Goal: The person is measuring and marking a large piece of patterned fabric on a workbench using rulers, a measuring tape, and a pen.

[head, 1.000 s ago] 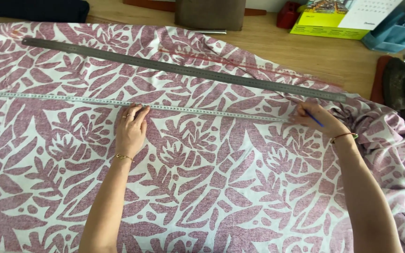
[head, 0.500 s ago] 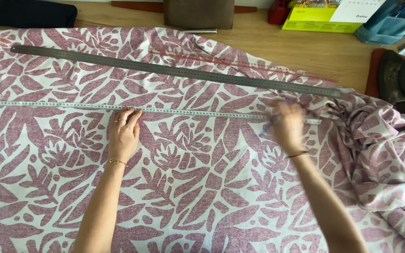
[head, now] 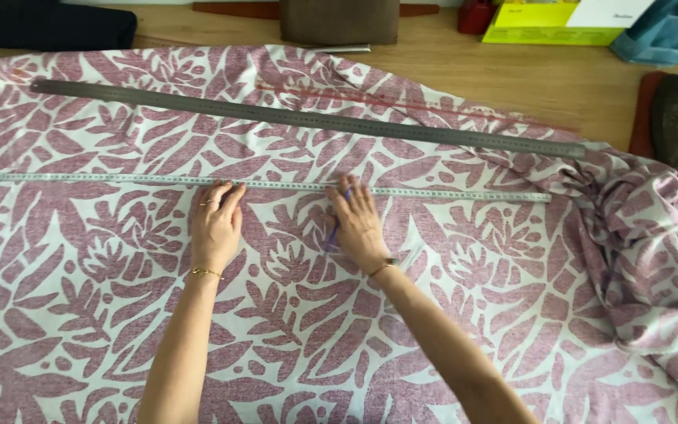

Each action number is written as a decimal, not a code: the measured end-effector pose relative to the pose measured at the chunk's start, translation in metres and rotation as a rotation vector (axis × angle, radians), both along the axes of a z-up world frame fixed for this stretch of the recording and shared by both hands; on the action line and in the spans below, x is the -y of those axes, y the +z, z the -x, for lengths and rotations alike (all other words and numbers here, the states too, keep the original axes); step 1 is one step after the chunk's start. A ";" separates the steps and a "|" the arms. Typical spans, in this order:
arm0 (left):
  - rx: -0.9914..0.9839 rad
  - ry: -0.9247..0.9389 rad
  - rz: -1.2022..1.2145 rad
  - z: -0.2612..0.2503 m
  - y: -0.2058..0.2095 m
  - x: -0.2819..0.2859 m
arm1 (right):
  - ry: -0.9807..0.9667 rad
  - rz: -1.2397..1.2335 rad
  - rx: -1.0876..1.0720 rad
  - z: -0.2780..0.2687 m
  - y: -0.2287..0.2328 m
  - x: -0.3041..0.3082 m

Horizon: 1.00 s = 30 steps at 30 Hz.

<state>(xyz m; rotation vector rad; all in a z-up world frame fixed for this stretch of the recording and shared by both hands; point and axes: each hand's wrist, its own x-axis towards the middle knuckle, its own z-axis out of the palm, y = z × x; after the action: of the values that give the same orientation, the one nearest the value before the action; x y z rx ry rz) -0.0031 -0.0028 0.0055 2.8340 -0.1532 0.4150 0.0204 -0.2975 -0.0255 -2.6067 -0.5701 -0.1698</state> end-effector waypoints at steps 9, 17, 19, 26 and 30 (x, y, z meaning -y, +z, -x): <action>0.033 -0.041 -0.012 0.003 0.014 0.004 | -0.099 0.143 -0.088 0.023 0.037 0.168; 0.025 -0.029 -0.007 0.003 0.012 0.001 | -0.105 0.017 -0.009 0.026 0.050 0.246; 0.014 -0.027 -0.007 0.001 0.008 -0.001 | -0.109 0.013 0.007 0.026 0.048 0.261; -0.072 0.046 -0.027 0.000 -0.003 -0.005 | -0.161 0.054 -0.007 0.031 0.045 0.298; -0.031 0.051 -0.047 -0.001 0.000 -0.004 | -0.147 0.044 0.008 0.035 0.052 0.304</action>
<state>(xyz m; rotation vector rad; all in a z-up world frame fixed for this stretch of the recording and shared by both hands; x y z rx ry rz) -0.0019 0.0011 0.0053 2.8944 -0.0862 0.3822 -0.0144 -0.6015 0.0265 -2.6922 -0.3882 -0.2168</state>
